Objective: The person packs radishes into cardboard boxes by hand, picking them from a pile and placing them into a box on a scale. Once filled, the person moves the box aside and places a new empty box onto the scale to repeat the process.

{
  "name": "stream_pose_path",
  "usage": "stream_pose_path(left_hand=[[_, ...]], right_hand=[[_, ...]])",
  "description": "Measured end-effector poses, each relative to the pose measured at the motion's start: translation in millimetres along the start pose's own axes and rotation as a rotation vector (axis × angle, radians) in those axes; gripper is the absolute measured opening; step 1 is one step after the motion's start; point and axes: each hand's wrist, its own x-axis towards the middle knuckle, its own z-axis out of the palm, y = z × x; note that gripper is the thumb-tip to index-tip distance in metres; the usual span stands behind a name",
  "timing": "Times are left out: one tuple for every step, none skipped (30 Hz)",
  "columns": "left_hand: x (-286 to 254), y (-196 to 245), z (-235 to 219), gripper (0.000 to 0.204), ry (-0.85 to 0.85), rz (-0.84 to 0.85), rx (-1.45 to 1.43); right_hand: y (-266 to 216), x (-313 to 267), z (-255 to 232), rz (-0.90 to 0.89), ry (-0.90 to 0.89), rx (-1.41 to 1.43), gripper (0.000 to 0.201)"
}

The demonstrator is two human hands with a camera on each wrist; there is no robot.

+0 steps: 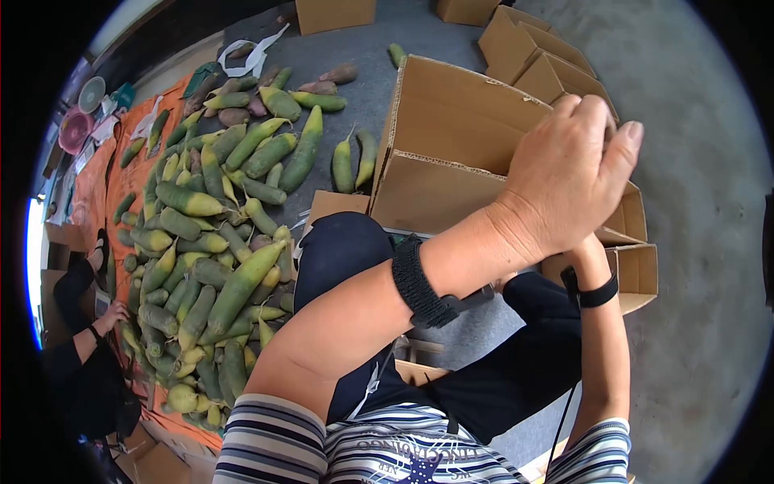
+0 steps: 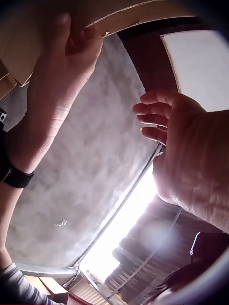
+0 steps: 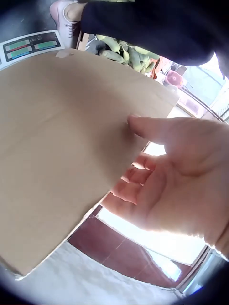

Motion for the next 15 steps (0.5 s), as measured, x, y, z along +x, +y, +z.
stream_pose_path(left_hand=[[5,7,-4,0.036,0.017,-0.005,-0.032],[7,14,-11,0.035,-0.013,-0.085,-0.095],[13,29,-26,0.035,-0.044,-0.160,-0.157],[17,42,-42,0.035,0.015,-0.130,-0.180],[23,47,-76,0.035,0.008,-0.133,-0.165],[31,49,-119,0.032,-0.108,-0.168,-0.304],[33,55,-156,0.042,-0.222,-0.208,-0.445],[27,66,-177,0.041,-0.056,-0.301,-0.371],[23,72,-209,0.040,-0.066,-0.383,-0.311],[11,74,-227,0.035,0.054,-0.414,0.007],[-4,69,-256,0.034,0.087,-0.487,0.257],[-19,58,-284,0.032,0.079,-0.602,0.444],[-47,39,-322,0.032,0.074,-0.705,0.668],[-78,22,-355,0.032,-0.041,-0.827,0.946],[-121,-7,-396,0.031,-0.215,-0.784,1.244]], right_hand=[[-1,2,3,-0.018,-0.014,-0.091,0.028],[-4,2,6,-0.033,-0.026,-0.183,0.028],[-18,3,12,0.106,0.180,-0.040,0.026],[-21,6,10,0.098,0.138,-0.180,0.026],[-19,8,11,0.078,0.156,-0.166,0.027],[-17,8,12,0.063,0.170,-0.147,0.029],[-18,8,11,0.063,0.163,-0.141,0.029],[-19,7,8,0.120,0.082,-0.121,0.028],[-18,6,11,0.098,0.116,-0.135,0.028],[-18,5,14,0.074,0.150,-0.149,0.027],[-21,4,13,0.076,0.143,-0.148,0.027],[-20,4,14,0.073,0.143,-0.133,0.027],[-20,3,14,0.066,0.145,-0.132,0.027],[-21,2,14,0.061,0.149,-0.134,0.026],[-23,2,12,0.068,0.144,-0.137,0.026]])
